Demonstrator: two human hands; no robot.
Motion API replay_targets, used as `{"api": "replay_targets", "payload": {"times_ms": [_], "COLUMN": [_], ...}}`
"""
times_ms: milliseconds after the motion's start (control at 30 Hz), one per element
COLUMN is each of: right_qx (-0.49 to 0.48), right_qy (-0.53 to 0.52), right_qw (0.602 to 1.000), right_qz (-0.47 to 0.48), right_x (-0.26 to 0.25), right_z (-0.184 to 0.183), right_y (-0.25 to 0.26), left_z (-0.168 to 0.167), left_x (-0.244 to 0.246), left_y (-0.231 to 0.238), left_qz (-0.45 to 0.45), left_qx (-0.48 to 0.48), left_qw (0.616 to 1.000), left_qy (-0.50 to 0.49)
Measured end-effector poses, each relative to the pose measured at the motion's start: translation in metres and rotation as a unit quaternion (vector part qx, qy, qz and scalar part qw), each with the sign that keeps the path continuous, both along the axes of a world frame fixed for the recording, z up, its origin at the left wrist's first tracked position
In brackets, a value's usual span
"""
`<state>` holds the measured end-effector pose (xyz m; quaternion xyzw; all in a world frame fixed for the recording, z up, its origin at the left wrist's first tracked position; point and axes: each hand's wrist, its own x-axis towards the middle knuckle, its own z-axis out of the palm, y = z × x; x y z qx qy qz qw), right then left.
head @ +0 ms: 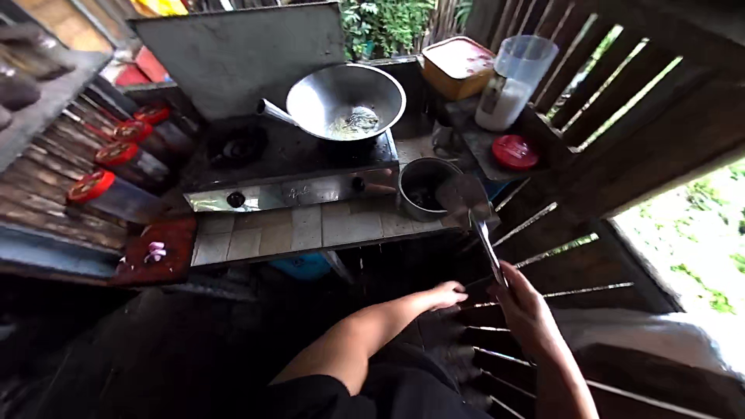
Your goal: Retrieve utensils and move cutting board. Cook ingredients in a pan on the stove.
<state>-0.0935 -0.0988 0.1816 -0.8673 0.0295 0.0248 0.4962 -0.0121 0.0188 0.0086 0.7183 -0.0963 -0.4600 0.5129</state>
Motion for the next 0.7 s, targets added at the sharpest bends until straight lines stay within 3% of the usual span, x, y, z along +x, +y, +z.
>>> {"api": "replay_targets", "payload": {"times_ms": [67, 133, 167, 267, 333, 400, 500, 567, 700], "right_qx": [0.151, 0.27, 0.24, -0.067, -0.199, -0.314, -0.462, -0.506, -0.494], "right_qy": [0.016, 0.085, 0.099, 0.039, -0.027, -0.059, -0.035, -0.013, 0.026], "right_qw": [0.982, 0.948, 0.955, 0.985, 0.967, 0.938, 0.883, 0.861, 0.866], "right_qz": [0.11, 0.148, 0.144, 0.153, 0.154, 0.134, 0.077, 0.059, 0.073], "right_x": [0.04, 0.07, 0.083, 0.137, 0.179, 0.219, 0.279, 0.314, 0.369], "right_z": [0.008, -0.004, -0.006, 0.01, 0.029, 0.059, 0.1, 0.102, 0.08], "right_y": [0.011, 0.029, 0.04, 0.068, 0.083, 0.101, 0.14, 0.165, 0.207], "left_z": [-0.016, -0.023, -0.026, -0.05, -0.065, -0.071, -0.07, -0.064, -0.046], "left_x": [-0.008, -0.019, -0.024, -0.046, -0.064, -0.081, -0.092, -0.091, -0.063], "left_y": [0.064, 0.14, 0.179, 0.295, 0.368, 0.43, 0.499, 0.531, 0.573], "left_qz": [0.077, 0.202, 0.276, 0.525, 0.689, 0.794, 0.875, 0.897, 0.9], "left_qx": [0.002, 0.019, 0.025, 0.023, -0.002, -0.025, -0.066, -0.09, -0.114], "left_qw": [0.995, 0.972, 0.951, 0.835, 0.703, 0.588, 0.47, 0.426, 0.417], "left_qy": [0.065, 0.118, 0.136, 0.166, 0.175, 0.151, 0.1, 0.078, 0.051]}}
